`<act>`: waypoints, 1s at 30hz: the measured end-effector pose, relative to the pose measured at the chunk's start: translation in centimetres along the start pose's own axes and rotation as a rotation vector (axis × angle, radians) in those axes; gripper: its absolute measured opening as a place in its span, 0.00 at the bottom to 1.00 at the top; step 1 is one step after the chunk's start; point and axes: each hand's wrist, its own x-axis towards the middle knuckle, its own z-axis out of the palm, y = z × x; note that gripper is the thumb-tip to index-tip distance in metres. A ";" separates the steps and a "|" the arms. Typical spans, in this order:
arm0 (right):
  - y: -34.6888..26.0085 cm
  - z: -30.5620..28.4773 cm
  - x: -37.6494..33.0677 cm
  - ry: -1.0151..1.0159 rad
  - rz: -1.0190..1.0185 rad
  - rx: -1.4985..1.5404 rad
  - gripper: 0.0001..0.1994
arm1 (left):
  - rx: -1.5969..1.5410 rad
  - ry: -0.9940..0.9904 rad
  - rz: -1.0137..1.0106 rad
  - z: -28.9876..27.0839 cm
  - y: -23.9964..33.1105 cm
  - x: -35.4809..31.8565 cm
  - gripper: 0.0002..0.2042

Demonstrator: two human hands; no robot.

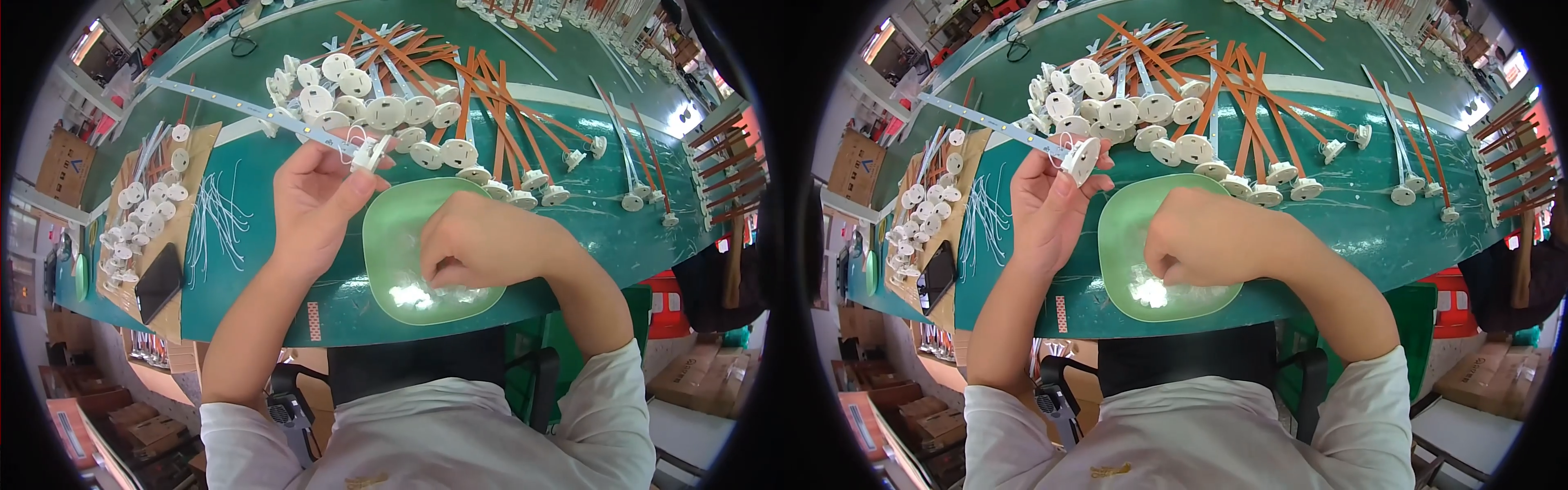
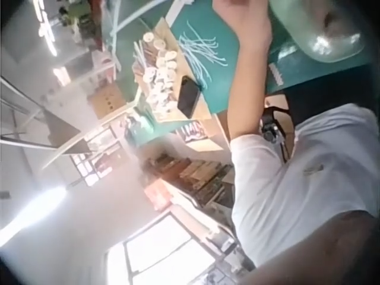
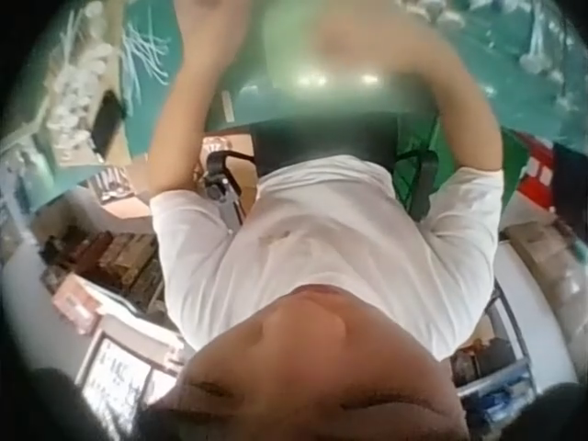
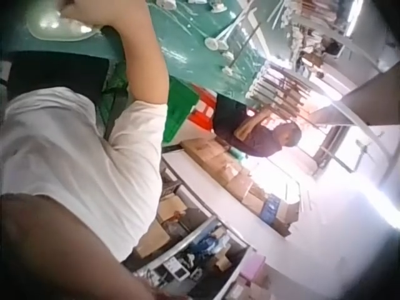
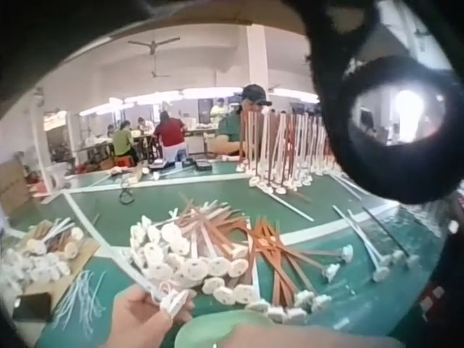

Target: The recorder is assembling LED light strips by manually attaching circular plastic bases onto the strips.

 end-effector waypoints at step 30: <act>-1.1 0.4 0.9 1.133 -0.235 -0.196 0.08 | -0.209 -0.008 -0.045 1.9 0.1 -0.5 0.22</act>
